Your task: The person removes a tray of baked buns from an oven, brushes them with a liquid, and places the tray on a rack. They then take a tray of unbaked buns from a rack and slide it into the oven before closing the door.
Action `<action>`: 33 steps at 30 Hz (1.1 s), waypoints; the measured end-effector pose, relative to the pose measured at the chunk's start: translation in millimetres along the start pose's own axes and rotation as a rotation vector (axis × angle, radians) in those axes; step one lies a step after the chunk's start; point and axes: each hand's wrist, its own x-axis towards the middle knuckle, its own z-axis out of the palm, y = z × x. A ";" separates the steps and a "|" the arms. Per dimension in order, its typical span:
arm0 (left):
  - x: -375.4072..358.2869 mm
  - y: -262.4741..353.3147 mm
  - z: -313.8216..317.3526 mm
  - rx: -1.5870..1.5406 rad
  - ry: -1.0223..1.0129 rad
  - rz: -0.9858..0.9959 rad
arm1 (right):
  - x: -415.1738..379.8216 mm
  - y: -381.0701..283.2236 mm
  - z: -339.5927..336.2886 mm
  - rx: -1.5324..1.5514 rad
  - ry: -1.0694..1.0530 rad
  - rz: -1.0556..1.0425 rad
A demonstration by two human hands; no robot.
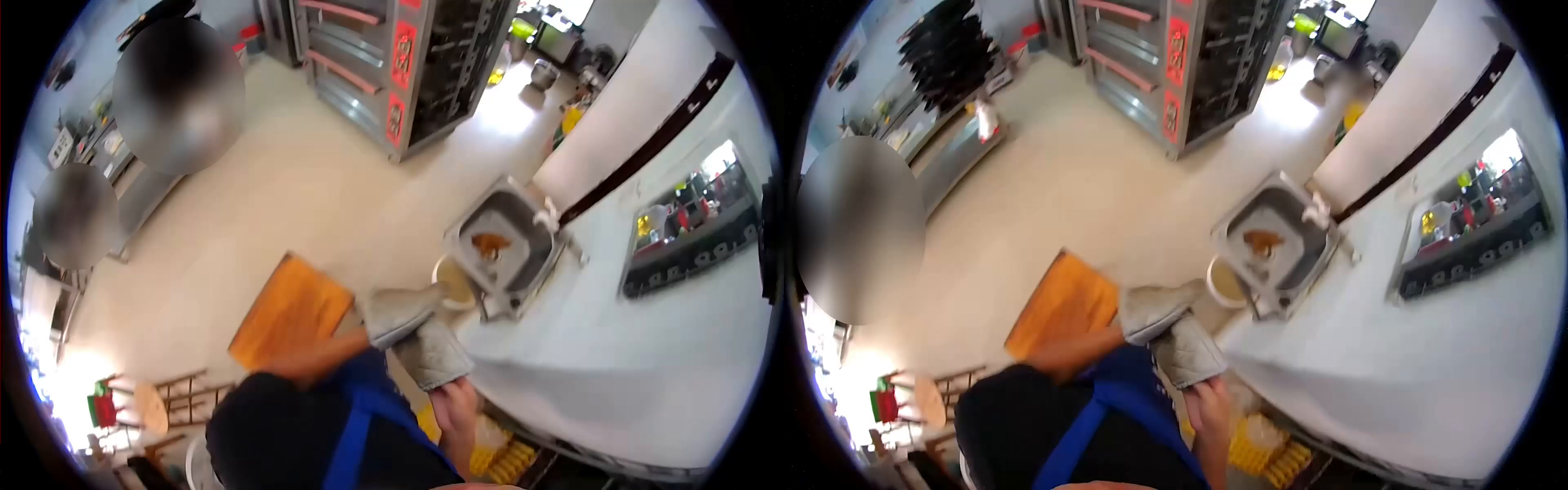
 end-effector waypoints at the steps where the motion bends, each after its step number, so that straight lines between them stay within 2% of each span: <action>1: 19.8 -36.2 -15.8 0.034 0.042 -0.017 | 28.0 -21.2 21.0 0.018 -0.030 0.044; 5: 85.6 -126.5 -58.9 0.118 0.142 -0.061 | 149.3 -55.5 59.6 0.054 -0.083 -0.006; 8: 133.0 -157.4 -95.3 0.134 0.139 -0.025 | 238.0 -59.4 96.6 0.009 0.120 -0.013; 13: 181.8 -209.8 -152.9 0.139 0.146 -0.013 | 374.2 -57.8 155.8 -0.050 0.055 -0.040; 15: 193.5 -237.6 -173.8 0.138 0.174 -0.048 | 431.5 -50.2 170.9 -0.047 -0.015 0.236; 17: 204.3 -268.1 -195.8 0.138 0.200 -0.095 | 480.6 -44.5 194.7 -0.048 -0.051 0.315; 19: 214.6 -302.6 -222.7 0.147 0.211 -0.135 | 535.2 -26.9 218.5 0.043 -0.146 0.519; 21: 229.1 -338.3 -250.0 0.140 0.226 -0.159 | 590.4 -17.0 223.6 0.151 -0.155 0.614; 23: 244.4 -379.5 -280.5 0.140 0.236 -0.170 | 651.1 -10.4 242.1 0.038 -0.054 0.738; 24: 251.2 -400.7 -296.1 0.149 0.231 -0.176 | 683.5 -1.4 252.0 0.078 -0.065 0.743; 26: 271.2 -443.9 -324.7 0.140 0.216 -0.166 | 740.0 14.6 257.9 -0.184 0.005 0.577; 28: 283.2 -482.8 -364.1 0.114 0.198 -0.176 | 805.9 37.8 272.6 -0.122 0.096 0.540; 29: 289.3 -495.3 -388.3 0.101 0.152 -0.177 | 843.7 28.3 298.0 -0.049 0.141 0.618; 30: 282.8 -504.0 -418.8 0.045 0.247 -0.192 | 866.9 27.4 323.2 0.036 0.195 0.713; 31: 277.2 -513.2 -447.2 -0.014 0.362 -0.203 | 906.2 65.9 320.4 0.053 0.132 0.498; 33: 265.0 -540.7 -498.1 -0.074 0.392 -0.361 | 933.7 35.1 391.7 0.065 0.109 0.472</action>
